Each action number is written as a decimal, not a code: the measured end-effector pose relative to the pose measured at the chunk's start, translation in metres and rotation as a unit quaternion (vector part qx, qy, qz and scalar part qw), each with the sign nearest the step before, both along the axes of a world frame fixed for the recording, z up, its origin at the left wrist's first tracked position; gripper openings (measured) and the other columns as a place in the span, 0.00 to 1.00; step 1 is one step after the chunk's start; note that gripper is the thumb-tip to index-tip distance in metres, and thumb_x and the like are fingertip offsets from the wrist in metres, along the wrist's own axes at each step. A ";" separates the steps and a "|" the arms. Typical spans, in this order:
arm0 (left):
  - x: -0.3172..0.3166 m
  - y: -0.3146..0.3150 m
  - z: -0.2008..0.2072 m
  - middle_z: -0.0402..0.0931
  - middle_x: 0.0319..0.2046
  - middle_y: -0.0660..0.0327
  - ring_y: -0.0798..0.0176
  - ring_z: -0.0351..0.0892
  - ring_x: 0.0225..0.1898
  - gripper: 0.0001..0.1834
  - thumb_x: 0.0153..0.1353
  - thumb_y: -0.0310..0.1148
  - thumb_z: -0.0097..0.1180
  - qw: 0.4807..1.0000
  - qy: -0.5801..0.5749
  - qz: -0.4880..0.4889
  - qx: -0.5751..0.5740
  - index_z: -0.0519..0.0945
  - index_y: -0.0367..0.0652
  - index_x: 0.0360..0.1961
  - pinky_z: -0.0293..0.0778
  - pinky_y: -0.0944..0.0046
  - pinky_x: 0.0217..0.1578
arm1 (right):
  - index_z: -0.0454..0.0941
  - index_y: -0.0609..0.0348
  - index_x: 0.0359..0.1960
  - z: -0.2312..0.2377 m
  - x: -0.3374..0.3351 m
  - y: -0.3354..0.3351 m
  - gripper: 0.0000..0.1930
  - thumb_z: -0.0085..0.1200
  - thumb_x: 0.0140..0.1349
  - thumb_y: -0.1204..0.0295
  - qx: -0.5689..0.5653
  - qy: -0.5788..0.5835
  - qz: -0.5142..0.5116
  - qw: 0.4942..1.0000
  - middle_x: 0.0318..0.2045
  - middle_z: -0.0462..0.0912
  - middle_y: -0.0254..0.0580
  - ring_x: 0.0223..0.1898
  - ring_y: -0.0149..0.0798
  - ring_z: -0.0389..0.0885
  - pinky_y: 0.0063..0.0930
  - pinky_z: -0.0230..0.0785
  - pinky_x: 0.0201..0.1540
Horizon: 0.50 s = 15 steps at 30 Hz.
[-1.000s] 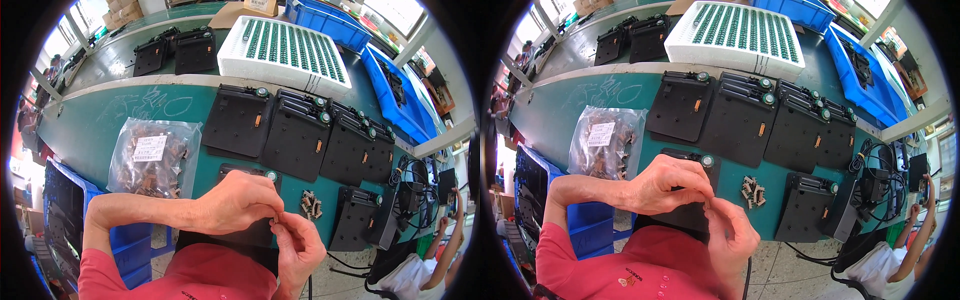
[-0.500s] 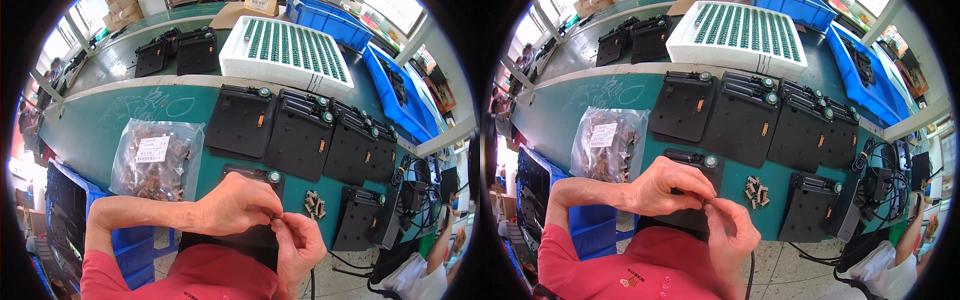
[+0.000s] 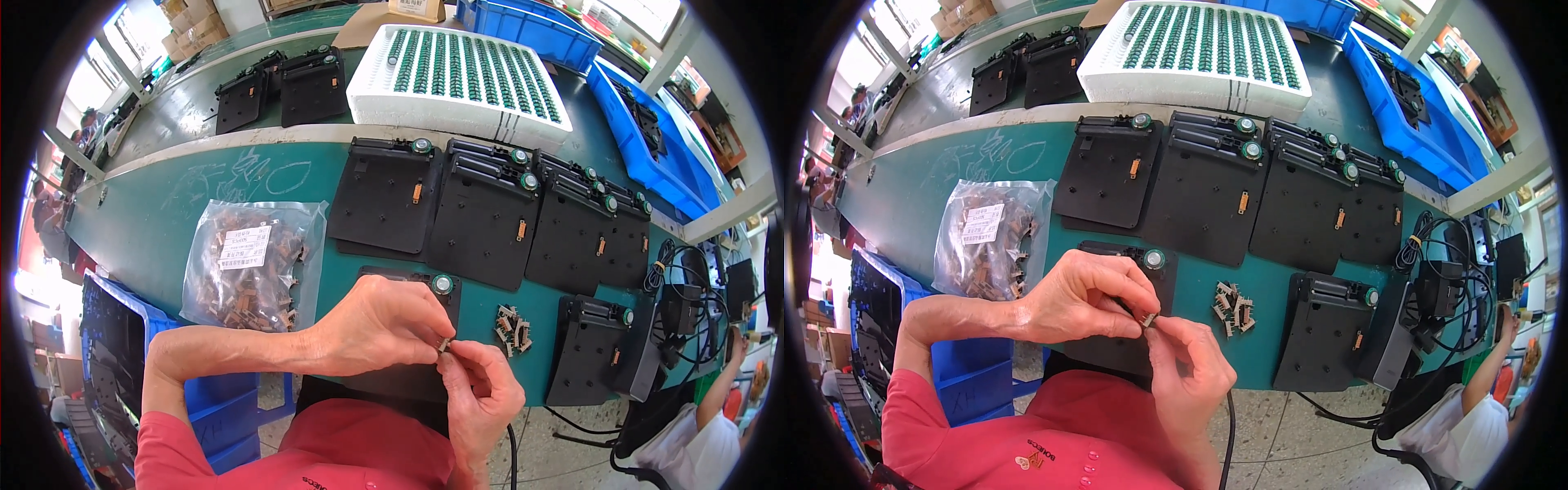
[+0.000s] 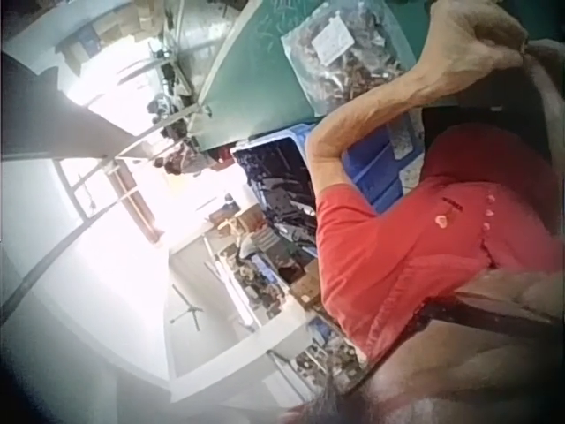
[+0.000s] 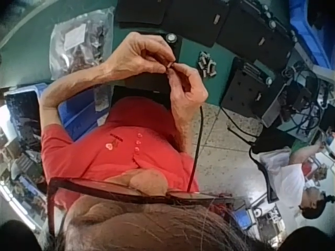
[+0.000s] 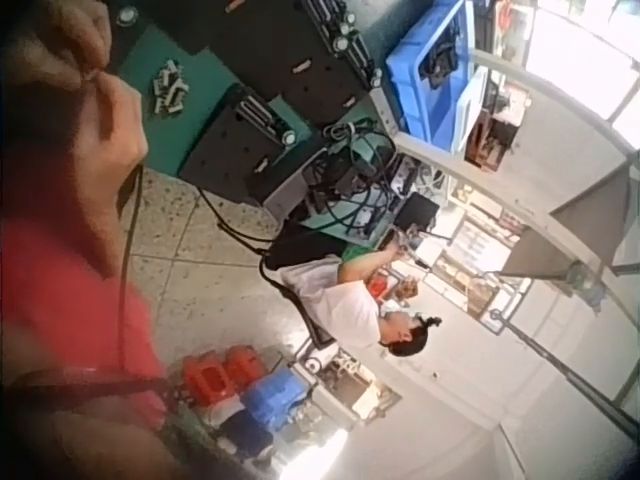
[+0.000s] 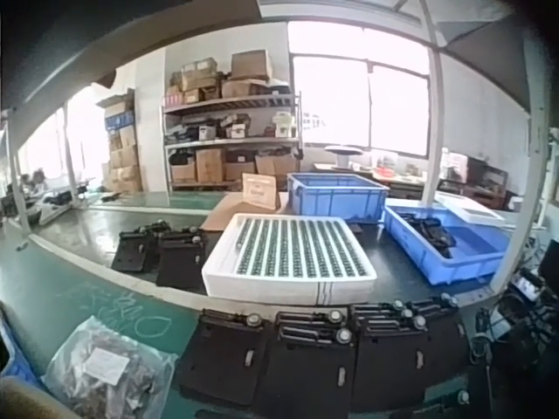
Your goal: The person assembles small components by hand, inserting green caps and copper connectors into plastic housing on a factory production line.
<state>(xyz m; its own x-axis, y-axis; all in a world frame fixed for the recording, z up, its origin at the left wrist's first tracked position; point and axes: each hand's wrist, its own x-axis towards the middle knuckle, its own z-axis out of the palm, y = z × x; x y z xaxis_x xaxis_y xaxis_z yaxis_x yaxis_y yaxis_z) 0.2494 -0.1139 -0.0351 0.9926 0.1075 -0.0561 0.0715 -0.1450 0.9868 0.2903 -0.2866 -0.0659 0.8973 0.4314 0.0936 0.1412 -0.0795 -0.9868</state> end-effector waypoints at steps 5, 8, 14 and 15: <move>0.000 -0.002 -0.001 0.79 0.32 0.56 0.62 0.82 0.31 0.12 0.45 0.19 0.66 0.997 -0.050 -0.004 0.053 0.82 0.34 0.34 0.78 0.65 0.31 | 0.79 0.69 0.36 -0.001 0.001 0.001 0.07 0.59 0.56 0.87 -0.004 -0.019 0.003 1.000 0.30 0.81 0.37 0.29 0.28 0.81 0.17 0.74 0.32; -0.001 -0.002 -0.001 0.79 0.37 0.56 0.65 0.83 0.32 0.14 0.46 0.15 0.66 0.982 -0.095 -0.040 0.161 0.82 0.33 0.37 0.82 0.70 0.31 | 0.80 0.68 0.36 -0.002 0.001 0.001 0.07 0.59 0.56 0.87 -0.008 -0.030 0.003 1.000 0.30 0.81 0.38 0.29 0.28 0.81 0.17 0.73 0.31; -0.002 -0.001 0.006 0.79 0.35 0.56 0.65 0.83 0.30 0.14 0.45 0.17 0.66 0.970 -0.109 -0.020 0.217 0.81 0.35 0.35 0.80 0.70 0.28 | 0.81 0.64 0.35 0.001 0.002 -0.009 0.11 0.63 0.50 0.86 -0.071 -0.173 -0.033 0.982 0.30 0.80 0.40 0.26 0.29 0.78 0.18 0.70 0.27; -0.002 -0.001 0.006 0.77 0.33 0.56 0.57 0.81 0.32 0.13 0.43 0.17 0.64 0.965 -0.111 -0.010 0.238 0.80 0.36 0.33 0.78 0.63 0.29 | 0.81 0.63 0.35 0.001 0.000 -0.013 0.12 0.65 0.48 0.85 -0.103 -0.205 -0.042 0.972 0.31 0.80 0.40 0.26 0.30 0.77 0.19 0.69 0.26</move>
<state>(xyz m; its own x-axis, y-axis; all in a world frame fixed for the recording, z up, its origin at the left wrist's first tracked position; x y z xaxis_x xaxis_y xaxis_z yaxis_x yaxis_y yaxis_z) 0.2478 -0.1154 -0.0288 0.9766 0.0501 0.2090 -0.1409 -0.5847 0.7989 0.2905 -0.2994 -0.0647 0.8360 0.4051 0.3702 0.5035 -0.2981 -0.8109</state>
